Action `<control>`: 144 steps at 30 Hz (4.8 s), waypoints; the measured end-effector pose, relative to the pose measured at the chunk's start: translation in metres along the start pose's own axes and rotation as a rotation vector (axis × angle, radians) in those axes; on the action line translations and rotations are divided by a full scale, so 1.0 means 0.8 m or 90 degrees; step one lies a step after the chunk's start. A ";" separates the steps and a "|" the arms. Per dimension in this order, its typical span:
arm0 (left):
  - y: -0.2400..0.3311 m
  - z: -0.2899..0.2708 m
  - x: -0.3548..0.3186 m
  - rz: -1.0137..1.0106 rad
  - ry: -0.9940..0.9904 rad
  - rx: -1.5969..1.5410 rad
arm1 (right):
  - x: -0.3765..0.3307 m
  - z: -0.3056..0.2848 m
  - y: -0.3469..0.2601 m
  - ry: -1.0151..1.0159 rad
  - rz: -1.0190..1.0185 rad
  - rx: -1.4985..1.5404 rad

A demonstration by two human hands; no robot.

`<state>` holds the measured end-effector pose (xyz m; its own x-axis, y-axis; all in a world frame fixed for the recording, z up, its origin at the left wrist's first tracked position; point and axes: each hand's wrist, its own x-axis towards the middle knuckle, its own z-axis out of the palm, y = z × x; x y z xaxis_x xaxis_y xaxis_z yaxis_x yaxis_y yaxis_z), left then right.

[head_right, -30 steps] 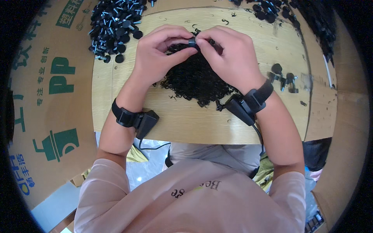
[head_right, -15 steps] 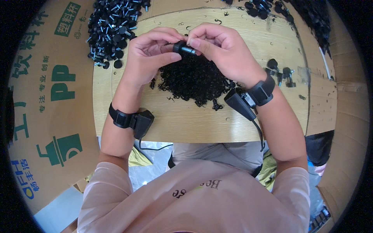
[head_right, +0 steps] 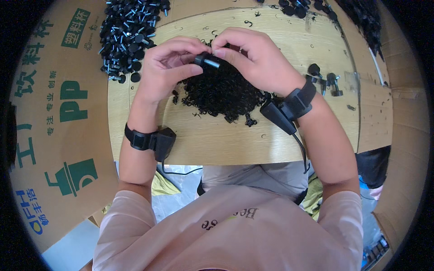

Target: Assembling small plastic and metal components at a workstation.

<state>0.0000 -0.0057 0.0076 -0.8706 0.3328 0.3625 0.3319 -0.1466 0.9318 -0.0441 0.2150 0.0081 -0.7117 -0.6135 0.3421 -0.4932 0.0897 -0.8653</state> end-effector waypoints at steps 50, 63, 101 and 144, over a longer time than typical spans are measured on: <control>0.005 -0.113 -0.016 0.180 0.735 0.735 | -0.083 -0.143 -0.036 0.128 0.131 -0.274; -0.004 -0.055 0.000 0.153 0.566 0.466 | -0.161 -0.175 -0.012 0.159 0.326 -0.342; -0.002 0.013 0.004 -0.017 0.177 0.438 | 0.006 0.035 -0.001 0.068 0.141 0.383; -0.020 0.011 0.009 0.103 0.123 0.123 | 0.009 0.027 0.023 0.124 0.141 0.441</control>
<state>-0.0086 0.0077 -0.0046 -0.8476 0.1330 0.5138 0.5186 0.0024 0.8550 -0.0478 0.1952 -0.0133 -0.8653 -0.4824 0.1359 0.0536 -0.3586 -0.9319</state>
